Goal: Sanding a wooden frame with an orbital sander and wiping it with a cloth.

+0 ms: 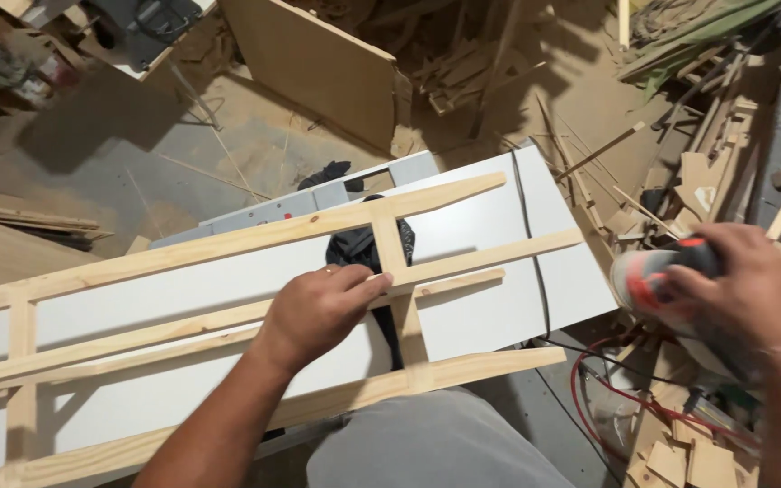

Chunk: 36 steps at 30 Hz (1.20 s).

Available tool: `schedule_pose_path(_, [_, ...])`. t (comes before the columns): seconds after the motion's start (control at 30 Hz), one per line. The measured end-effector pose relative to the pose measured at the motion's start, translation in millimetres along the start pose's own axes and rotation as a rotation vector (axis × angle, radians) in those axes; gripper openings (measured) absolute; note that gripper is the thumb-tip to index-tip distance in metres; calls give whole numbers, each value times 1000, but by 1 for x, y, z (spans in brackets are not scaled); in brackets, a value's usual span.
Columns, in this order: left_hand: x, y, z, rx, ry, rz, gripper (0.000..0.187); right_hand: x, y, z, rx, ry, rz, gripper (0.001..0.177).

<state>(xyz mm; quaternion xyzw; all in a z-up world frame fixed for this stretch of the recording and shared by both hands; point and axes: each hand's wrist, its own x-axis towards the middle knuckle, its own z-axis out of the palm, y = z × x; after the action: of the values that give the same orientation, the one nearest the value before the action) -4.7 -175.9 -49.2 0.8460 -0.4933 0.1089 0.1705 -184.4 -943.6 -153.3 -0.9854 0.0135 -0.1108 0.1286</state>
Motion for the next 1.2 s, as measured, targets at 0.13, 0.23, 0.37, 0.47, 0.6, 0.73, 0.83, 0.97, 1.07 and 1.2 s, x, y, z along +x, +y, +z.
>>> schedule_pose_path(0.13, [2, -2, 1, -24, -3, -2, 34, 20, -72, 29, -72, -75, 41, 82])
schedule_pose_path(0.23, [4, -3, 2, -38, -4, -12, 34, 46, -145, 52, -123, -134, 62, 85])
schedule_pose_path(0.37, [4, -4, 1, -38, -2, -43, 33, 91, -233, 89, -178, -212, 64, 89])
schedule_pose_path(0.47, [6, -4, 2, -31, -5, -78, 33, 119, -277, 111, -215, -271, 56, 92])
schedule_pose_path(0.6, [11, 1, -2, -17, -60, -162, 35, 139, -306, 136, -257, -300, 19, 103])
schedule_pose_path(0.73, [12, -1, 9, 106, -216, -305, 39, 155, -296, 172, -263, -300, 14, 83])
schedule_pose_path(0.83, [9, 6, 11, 142, -220, -365, 51, 161, -292, 183, -266, -310, 50, 85])
schedule_pose_path(0.97, [3, 10, 13, 146, -201, -396, 54, 165, -309, 157, -157, -339, 97, 77])
schedule_pose_path(1.07, [1, 9, 16, 153, -140, -403, 53, 160, -309, 153, -141, -331, 107, 75])
schedule_pose_path(1.2, [6, 7, 10, 126, -191, -411, 53, 155, -292, 159, -172, -291, 108, 75])
